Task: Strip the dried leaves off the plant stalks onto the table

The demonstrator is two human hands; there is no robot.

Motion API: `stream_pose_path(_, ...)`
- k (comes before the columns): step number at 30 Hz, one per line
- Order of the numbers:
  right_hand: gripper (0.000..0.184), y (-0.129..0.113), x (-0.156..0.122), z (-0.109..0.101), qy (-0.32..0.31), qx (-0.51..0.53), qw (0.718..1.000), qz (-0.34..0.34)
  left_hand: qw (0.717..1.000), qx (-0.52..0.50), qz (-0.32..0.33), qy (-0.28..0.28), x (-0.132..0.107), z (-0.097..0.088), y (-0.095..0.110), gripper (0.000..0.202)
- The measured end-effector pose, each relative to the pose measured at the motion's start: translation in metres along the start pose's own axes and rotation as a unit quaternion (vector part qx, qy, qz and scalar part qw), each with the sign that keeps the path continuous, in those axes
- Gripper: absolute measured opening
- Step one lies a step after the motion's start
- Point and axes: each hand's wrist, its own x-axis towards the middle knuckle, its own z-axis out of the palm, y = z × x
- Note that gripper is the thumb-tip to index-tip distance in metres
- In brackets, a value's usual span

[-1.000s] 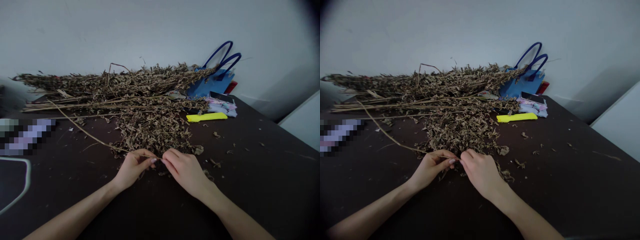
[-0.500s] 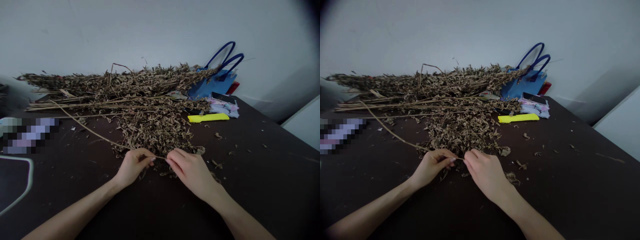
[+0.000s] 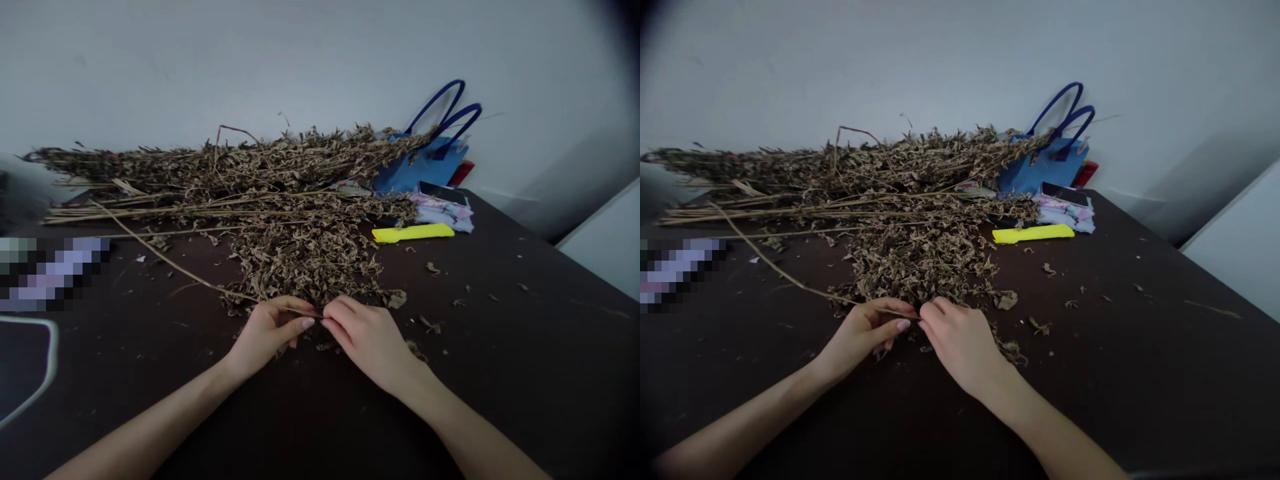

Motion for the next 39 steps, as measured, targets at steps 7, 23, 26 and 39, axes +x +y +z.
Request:
stream_pose_path(7, 0.016, 0.004, 0.003, -0.013, 0.023, 0.116, 0.993, 0.014, 0.999, -0.036, 0.009, 0.025, 0.002, -0.002, 0.001, 0.023)
stream_pose_path(23, 0.013, 0.021, 0.003, -0.019, -0.068, 0.102, 0.992, 0.023, 0.995, -0.094, -0.001, 0.043, 0.003, -0.003, 0.005, 0.020)
stream_pose_path(26, 0.014, 0.018, 0.004, -0.013, -0.054, 0.098, 0.994, 0.019, 0.994, -0.107, -0.007, 0.037, 0.002, -0.001, 0.002, 0.019)
stream_pose_path(39, 0.014, 0.002, 0.002, 0.006, 0.030, 0.039, 0.999, -0.008, 0.989, -0.148, -0.027, 0.009, -0.003, 0.007, 0.001, 0.016)
